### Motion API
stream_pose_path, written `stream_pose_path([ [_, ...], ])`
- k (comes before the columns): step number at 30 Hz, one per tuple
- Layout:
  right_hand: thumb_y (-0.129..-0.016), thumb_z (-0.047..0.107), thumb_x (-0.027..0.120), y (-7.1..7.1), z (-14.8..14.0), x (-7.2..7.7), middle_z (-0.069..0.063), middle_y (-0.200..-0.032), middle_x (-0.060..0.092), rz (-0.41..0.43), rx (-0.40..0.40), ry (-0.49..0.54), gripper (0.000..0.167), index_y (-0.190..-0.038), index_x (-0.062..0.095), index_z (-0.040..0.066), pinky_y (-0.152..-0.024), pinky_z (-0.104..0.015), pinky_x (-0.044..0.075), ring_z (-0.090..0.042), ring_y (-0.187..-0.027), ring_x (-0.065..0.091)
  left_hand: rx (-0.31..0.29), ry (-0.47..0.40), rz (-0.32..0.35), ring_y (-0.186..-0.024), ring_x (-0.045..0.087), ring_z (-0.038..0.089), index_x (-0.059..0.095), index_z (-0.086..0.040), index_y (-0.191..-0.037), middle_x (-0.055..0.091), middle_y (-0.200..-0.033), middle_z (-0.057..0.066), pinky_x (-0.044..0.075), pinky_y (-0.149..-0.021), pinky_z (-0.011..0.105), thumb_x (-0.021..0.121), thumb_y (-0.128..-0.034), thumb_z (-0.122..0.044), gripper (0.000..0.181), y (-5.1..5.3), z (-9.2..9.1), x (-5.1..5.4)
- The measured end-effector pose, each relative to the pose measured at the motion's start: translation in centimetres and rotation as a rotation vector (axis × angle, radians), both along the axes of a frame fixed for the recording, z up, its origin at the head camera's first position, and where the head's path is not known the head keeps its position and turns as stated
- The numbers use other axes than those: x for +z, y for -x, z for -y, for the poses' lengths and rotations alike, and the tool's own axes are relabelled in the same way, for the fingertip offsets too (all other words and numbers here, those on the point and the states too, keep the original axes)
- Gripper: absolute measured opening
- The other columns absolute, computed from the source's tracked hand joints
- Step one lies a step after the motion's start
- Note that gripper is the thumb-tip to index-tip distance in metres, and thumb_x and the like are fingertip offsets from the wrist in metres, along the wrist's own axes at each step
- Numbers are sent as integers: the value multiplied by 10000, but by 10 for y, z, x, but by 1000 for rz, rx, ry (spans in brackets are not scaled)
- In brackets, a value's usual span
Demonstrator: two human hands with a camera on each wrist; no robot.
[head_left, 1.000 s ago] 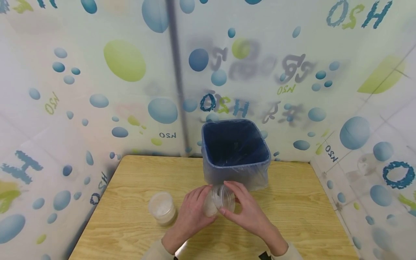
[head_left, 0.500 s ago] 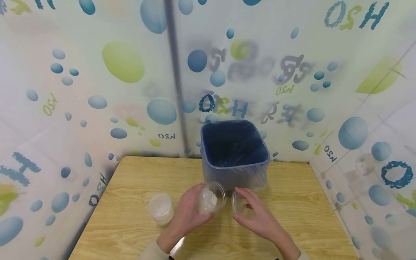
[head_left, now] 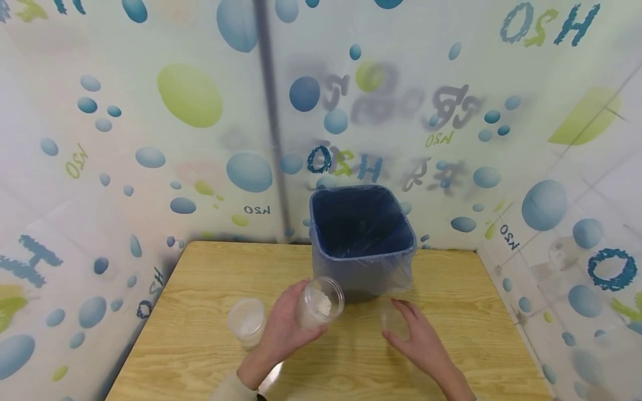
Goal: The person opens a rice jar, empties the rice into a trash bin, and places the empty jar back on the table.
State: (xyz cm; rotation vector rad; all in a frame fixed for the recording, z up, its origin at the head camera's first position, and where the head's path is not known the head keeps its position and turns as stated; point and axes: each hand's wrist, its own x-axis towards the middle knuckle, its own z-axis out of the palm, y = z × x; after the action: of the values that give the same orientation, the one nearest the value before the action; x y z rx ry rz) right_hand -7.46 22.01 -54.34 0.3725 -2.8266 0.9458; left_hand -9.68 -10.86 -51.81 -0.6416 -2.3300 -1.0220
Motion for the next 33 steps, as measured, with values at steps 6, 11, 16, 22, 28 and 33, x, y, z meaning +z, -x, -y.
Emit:
stream_pose_path([
  [6, -876, 314, 830, 7, -9, -15, -251, -1398, 545, 34, -55, -68, 731, -1453, 537, -26, -993, -609, 482, -450, -1261, 550, 1, -72, 69, -1208, 614, 290, 535, -72, -1422, 621, -1381, 89, 534, -942, 499, 955, -583, -323, 971, 0, 3, 3],
  [11, -854, 291, 852, 11, -14, -23, -266, -1316, 581, 67, -75, -116, 733, -1417, 554, -72, -963, -597, 498, -457, -1183, 588, 13, -104, 90, -1219, 613, 295, 538, -84, -1426, 617, -1388, 93, 536, -943, 511, 958, -595, -322, 961, -1, 5, 6],
  [16, -841, 278, 849, 14, -20, -33, -311, -1247, 591, 153, -118, -199, 726, -1376, 562, -120, -938, -606, 499, -495, -1106, 600, 16, -122, 91, -1237, 604, 314, 528, -82, -1443, 605, -1409, 110, 526, -958, 539, 958, -597, -318, 978, -1, 6, 6],
  [22, -838, 329, 840, 12, -27, -45, -326, -1262, 567, 252, -157, -253, 746, -1387, 561, -93, -918, -635, 496, -544, -1109, 568, 32, -125, 62, -1191, 622, 323, 514, -57, -1441, 617, -1372, 131, 538, -929, 543, 960, -585, -297, 995, 0, 8, 6],
  [28, -845, 357, 842, 11, -32, -51, -338, -1311, 526, 292, -156, -271, 756, -1400, 553, -68, -869, -660, 507, -569, -1150, 527, 50, -131, 50, -1148, 634, 326, 499, -55, -1450, 625, -1348, 138, 552, -880, 549, 957, -595, -293, 999, 0, 10, 8],
  [33, -820, 383, 861, 12, -34, -54, -336, -1309, 522, 282, -153, -278, 799, -1417, 549, -48, -848, -651, 516, -564, -1142, 525, 55, -136, 35, -1159, 633, 346, 496, -40, -1447, 618, -1360, 153, 555, -878, 561, 955, -597, -297, 1000, 0, 11, 10],
])
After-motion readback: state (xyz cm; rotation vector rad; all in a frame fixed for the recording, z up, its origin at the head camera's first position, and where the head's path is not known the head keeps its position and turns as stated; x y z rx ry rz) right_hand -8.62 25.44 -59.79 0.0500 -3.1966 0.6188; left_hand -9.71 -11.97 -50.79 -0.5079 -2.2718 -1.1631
